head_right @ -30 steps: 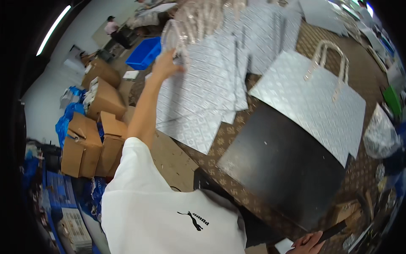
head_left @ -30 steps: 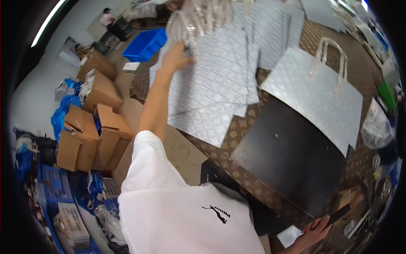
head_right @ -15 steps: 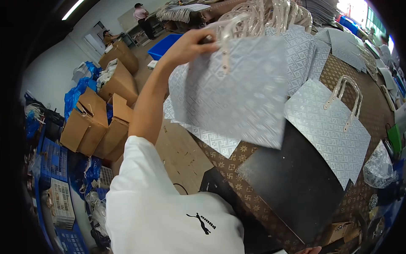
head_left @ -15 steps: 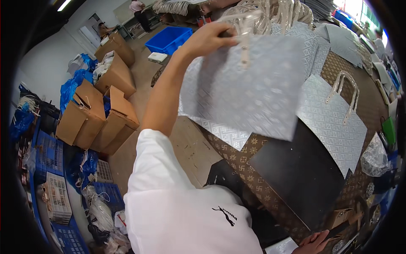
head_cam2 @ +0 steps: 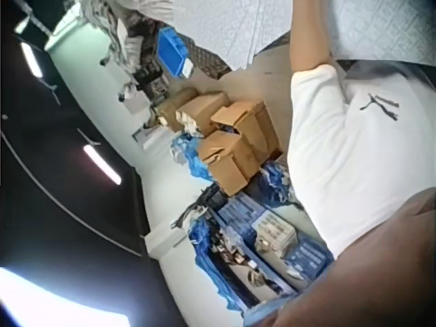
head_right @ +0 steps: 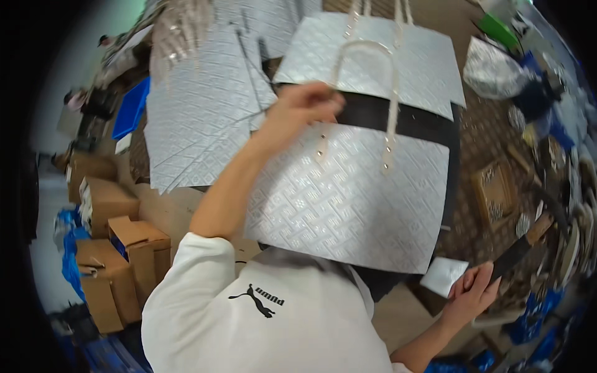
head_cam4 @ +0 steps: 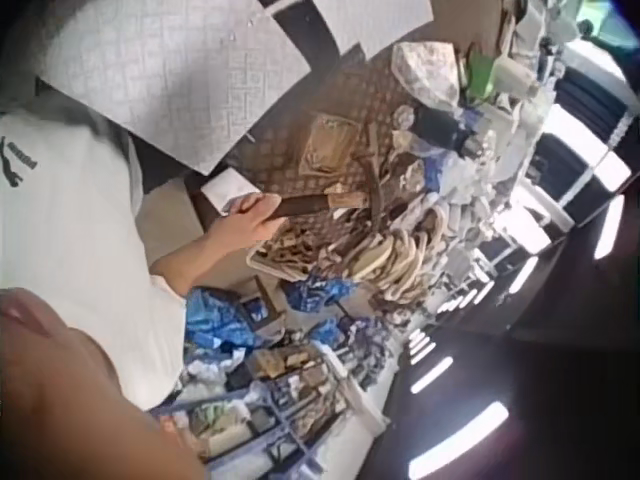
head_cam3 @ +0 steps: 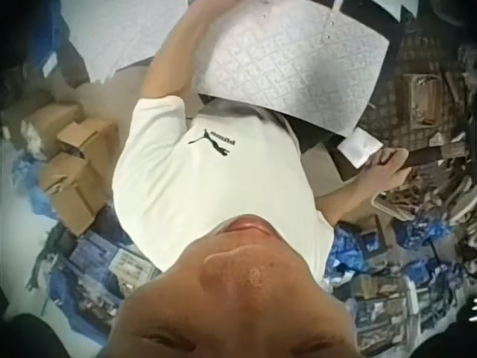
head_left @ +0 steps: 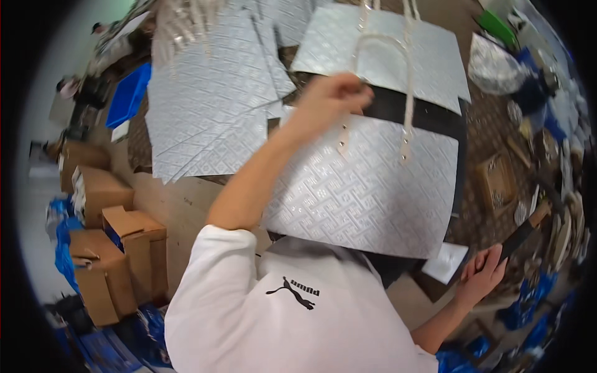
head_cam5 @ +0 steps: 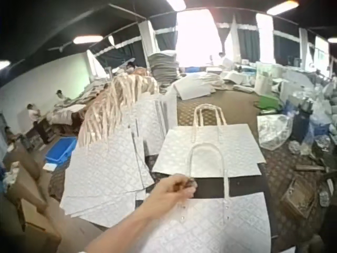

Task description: Attaching handles and metal studs to handbags using a hammer.

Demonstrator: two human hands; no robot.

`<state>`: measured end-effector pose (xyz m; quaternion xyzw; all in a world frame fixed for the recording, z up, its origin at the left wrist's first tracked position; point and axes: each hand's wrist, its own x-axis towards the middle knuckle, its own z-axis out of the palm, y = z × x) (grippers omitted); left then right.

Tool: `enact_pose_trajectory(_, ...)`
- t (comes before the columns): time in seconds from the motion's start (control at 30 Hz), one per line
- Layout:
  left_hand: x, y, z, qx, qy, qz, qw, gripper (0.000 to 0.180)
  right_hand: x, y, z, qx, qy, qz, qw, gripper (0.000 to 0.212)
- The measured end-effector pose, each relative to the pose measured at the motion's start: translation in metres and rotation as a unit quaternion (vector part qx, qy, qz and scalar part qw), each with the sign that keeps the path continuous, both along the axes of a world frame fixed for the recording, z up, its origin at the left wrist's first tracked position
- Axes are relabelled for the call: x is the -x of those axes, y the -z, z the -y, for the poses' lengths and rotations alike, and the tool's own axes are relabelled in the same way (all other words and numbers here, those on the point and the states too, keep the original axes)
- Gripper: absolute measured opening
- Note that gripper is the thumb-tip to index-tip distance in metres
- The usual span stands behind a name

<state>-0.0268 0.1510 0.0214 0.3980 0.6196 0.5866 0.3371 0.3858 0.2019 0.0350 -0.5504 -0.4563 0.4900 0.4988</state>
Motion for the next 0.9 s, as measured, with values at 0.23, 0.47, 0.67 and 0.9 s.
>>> enact_pose_trajectory(0.23,0.019,0.011,0.027,-0.052,-0.040,-0.018,0.998,0.020,0.023,-0.005,0.013,0.012,-0.046,0.020,0.999,0.025)
enact_pose_trajectory(0.47,0.006,0.043,0.020,-0.033,0.026,-0.034,0.999,0.019,0.081,-0.001,0.034,0.034,-0.192,0.078,0.978,0.022)
enact_pose_trajectory(0.67,0.000,0.042,0.023,-0.025,0.006,-0.103,0.994,0.019,0.100,-0.002,0.033,-0.017,-0.322,0.155,0.934,0.021)
enact_pose_trajectory(0.9,-0.003,0.036,0.026,0.000,0.028,-0.153,0.988,0.018,0.105,-0.033,0.014,-0.265,-0.333,0.125,0.896,0.020)
